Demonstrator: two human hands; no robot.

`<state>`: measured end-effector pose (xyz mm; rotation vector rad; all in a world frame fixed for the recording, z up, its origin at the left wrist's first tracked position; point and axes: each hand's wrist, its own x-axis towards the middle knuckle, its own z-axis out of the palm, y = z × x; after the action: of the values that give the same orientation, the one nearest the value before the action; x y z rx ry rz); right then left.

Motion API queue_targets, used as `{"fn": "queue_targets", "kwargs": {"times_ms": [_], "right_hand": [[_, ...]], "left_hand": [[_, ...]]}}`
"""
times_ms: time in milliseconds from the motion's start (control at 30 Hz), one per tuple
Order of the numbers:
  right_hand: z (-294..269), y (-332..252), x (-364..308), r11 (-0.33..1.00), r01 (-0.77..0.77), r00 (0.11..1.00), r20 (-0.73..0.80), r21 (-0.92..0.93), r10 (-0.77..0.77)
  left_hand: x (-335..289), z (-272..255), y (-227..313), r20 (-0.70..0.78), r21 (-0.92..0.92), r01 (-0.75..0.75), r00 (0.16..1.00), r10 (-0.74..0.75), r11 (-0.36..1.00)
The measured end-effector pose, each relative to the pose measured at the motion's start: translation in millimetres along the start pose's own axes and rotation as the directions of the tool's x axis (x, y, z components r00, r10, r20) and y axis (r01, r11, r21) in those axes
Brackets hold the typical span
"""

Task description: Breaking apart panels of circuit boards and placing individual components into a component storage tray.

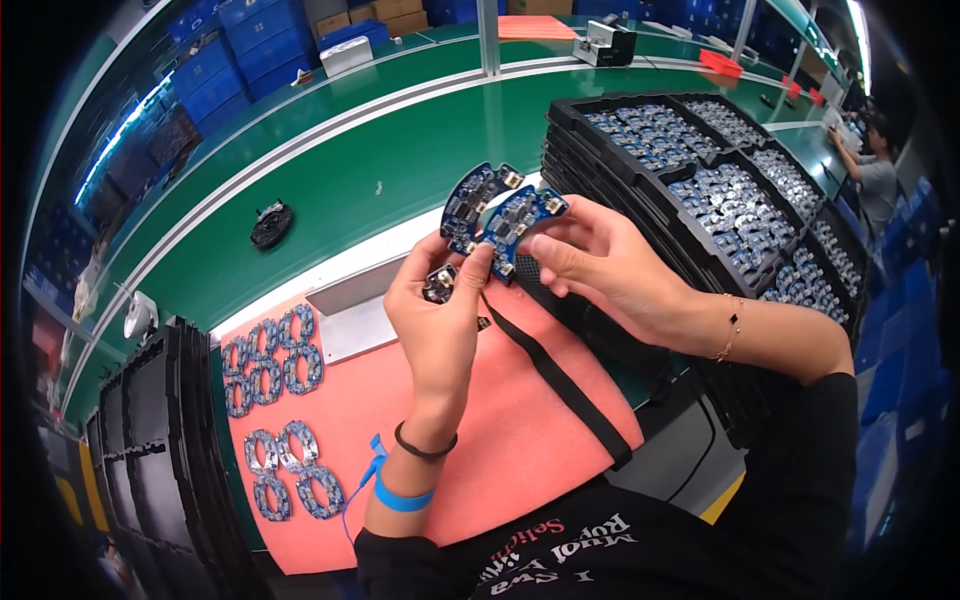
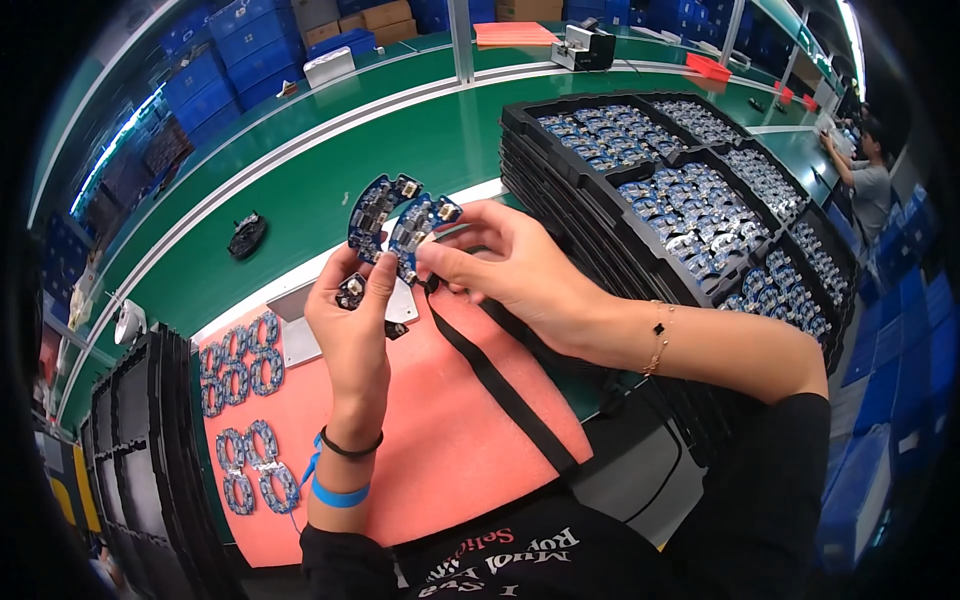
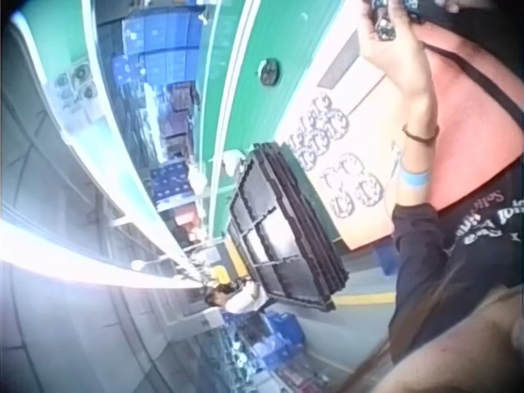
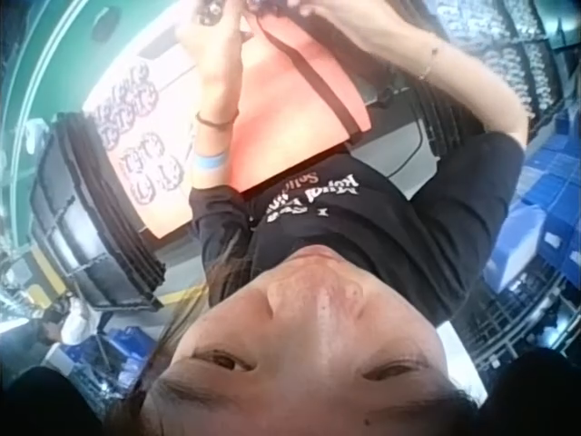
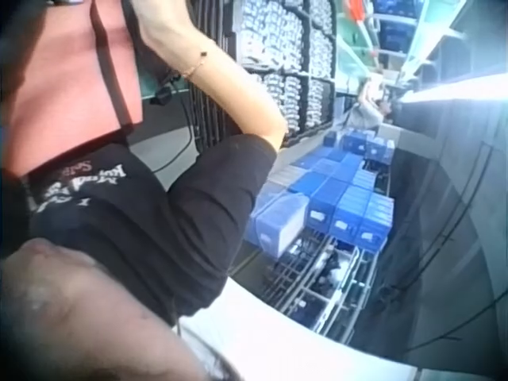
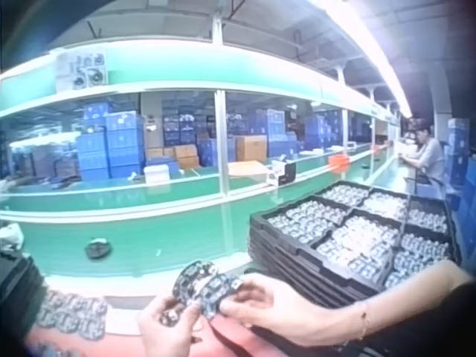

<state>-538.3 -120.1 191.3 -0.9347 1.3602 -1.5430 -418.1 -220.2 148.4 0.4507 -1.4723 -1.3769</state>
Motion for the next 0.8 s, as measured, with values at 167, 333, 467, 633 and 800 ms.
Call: {"fn": "queue_targets", "kwargs": {"times_ms": [167, 333, 467, 633, 800], "right_hand": [[14, -14, 7, 0.975, 0.216, 0.974, -0.064, -0.043, -0.218], [3, -19, 11, 0.954, 0.226, 0.969, -0.054, -0.198, -0.24], [-5, -24, 11, 0.926, 0.17, 0.977, -0.067, -0.337, -0.204], [-33, -37, 5, 0.918, 0.187, 0.971, -0.077, -0.349, -0.227], [-161, -90, -13, 0.663, 0.208, 0.806, -0.258, -0.719, -0.532]], "left_hand": [[-8, 4, -2, 0.025, -0.023, 0.027, 0.999, -0.027, 0.999], [-7, 1, -4, 0.02, -0.001, 0.032, 0.999, -0.032, 0.999], [-8, 2, -2, 0.069, 0.051, 0.102, 0.992, -0.105, 0.993], [-11, 15, -8, 0.219, 0.065, 0.032, 0.975, -0.046, 0.997], [-14, 13, -4, 0.283, 0.18, 0.166, 0.935, -0.213, 0.969]]}}
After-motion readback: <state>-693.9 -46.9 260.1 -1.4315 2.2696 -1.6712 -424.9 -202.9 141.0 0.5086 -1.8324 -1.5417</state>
